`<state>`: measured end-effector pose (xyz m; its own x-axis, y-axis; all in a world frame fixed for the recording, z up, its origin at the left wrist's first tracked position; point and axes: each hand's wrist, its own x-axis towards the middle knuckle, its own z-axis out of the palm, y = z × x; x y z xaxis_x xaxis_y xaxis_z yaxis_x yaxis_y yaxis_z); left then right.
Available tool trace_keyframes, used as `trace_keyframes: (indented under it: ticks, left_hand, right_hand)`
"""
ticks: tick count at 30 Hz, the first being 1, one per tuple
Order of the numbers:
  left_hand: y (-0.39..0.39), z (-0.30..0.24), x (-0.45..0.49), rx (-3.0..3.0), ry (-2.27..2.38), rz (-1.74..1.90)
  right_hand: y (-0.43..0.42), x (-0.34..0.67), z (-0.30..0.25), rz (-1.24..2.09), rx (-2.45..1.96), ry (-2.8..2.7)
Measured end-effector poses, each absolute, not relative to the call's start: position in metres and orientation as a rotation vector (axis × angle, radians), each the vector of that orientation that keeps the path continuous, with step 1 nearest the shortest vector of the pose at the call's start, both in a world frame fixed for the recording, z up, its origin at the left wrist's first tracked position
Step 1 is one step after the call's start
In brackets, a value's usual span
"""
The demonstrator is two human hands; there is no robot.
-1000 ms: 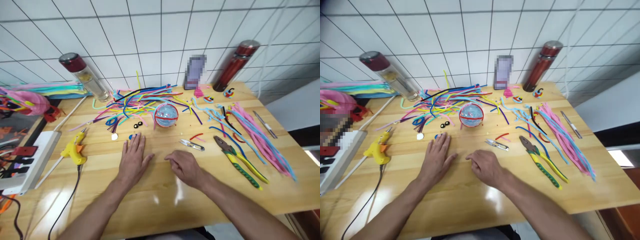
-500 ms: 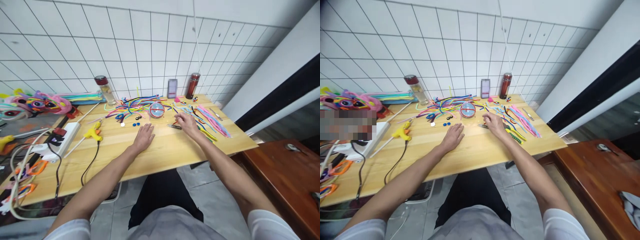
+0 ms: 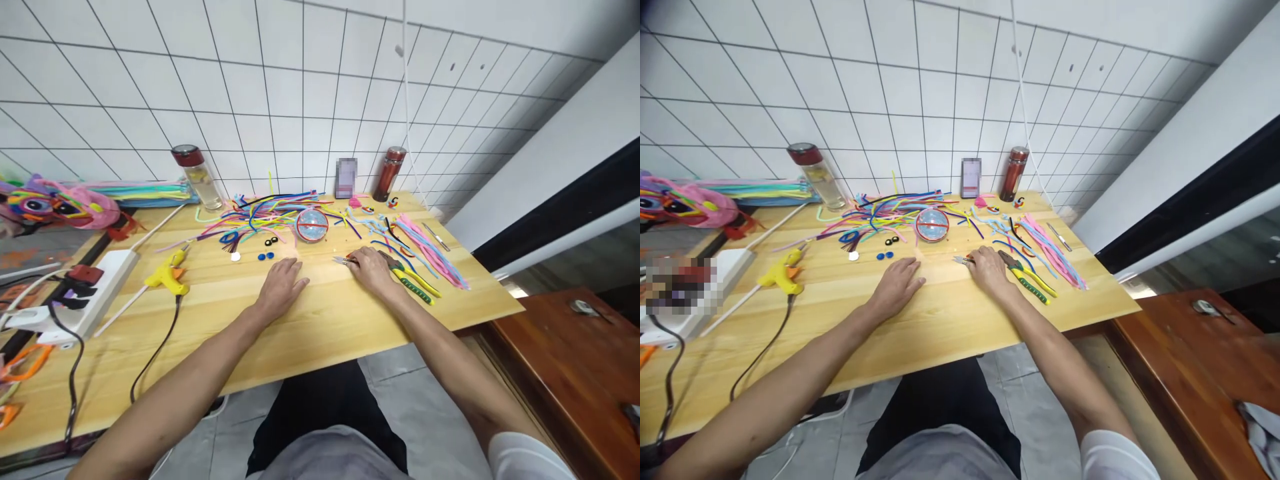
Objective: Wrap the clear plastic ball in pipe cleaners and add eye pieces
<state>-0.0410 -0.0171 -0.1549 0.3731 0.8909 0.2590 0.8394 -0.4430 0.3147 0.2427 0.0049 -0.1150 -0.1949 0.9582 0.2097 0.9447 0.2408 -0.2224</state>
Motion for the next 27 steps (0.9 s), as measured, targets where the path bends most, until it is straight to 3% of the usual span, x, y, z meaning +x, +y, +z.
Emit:
trace_keyframes:
  ticks: [11,20,27]
  left_hand:
    - [-0.018,-0.153,-0.043,2.469,1.574,0.579]
    - [-0.015,-0.15,-0.043,2.47,1.525,0.652]
    - [-0.041,-0.082,-0.05,2.386,1.343,0.876]
  right_hand:
    - [0.053,0.257,-0.098,-0.024,-1.971,-2.183]
    - [0.059,0.214,-0.116,-0.059,-1.757,-2.417]
    - [0.057,0.203,-0.122,-0.057,-1.767,-2.293]
